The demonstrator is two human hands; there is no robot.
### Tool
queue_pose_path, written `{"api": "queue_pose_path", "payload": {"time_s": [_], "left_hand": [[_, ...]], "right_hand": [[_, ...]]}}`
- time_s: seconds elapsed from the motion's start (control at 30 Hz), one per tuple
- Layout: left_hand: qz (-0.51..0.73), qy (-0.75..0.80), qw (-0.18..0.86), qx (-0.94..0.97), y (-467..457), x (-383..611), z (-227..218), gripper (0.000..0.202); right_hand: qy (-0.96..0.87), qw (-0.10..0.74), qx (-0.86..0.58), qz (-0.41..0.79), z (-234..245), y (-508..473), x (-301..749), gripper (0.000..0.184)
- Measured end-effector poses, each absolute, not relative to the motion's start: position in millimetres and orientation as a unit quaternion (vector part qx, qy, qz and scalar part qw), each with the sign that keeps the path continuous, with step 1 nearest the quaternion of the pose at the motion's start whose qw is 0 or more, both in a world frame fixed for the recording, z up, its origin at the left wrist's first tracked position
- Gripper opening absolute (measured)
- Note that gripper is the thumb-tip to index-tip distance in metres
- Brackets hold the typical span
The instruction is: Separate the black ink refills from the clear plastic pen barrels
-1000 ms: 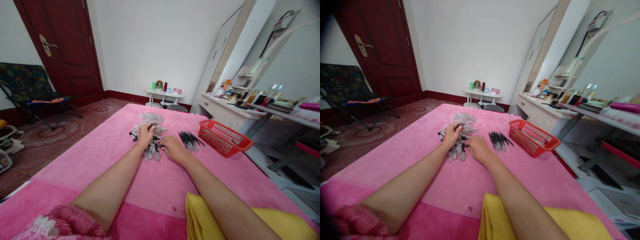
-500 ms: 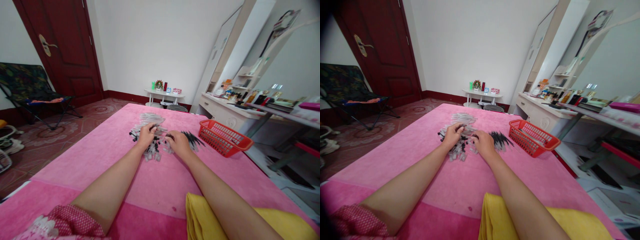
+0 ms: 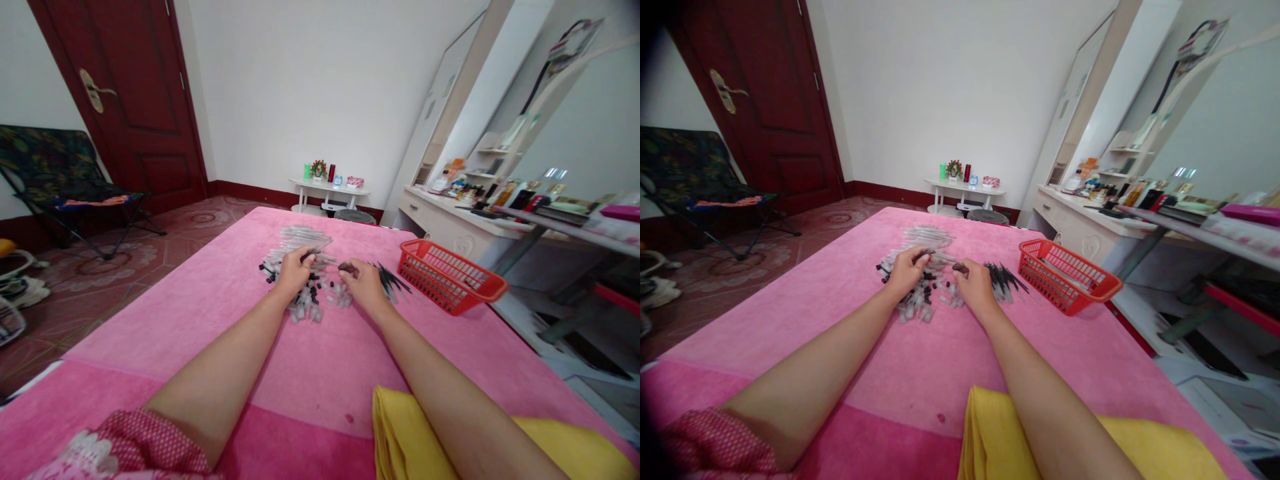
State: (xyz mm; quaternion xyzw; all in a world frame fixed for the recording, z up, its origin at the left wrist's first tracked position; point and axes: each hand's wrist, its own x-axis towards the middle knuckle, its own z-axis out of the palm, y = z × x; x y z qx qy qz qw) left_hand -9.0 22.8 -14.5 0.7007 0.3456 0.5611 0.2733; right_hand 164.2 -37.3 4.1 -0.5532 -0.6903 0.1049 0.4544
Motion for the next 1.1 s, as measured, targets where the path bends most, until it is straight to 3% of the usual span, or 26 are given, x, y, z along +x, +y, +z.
{"api": "queue_pose_path", "payload": {"time_s": [0.43,1.1], "left_hand": [[0.562,0.341,0.278,0.701,26.7,-7.7,-18.8,0.023],[0.544,0.338,0.280,0.715,21.7,-6.1,-16.2,0.020]], "right_hand": [[-0.717,0.423,-0.535,0.146,-2.4,-37.7,158.3,0.014],[-0.761,0.378,-0.514,0.118,-2.0,-40.6,155.2,0.014]]}}
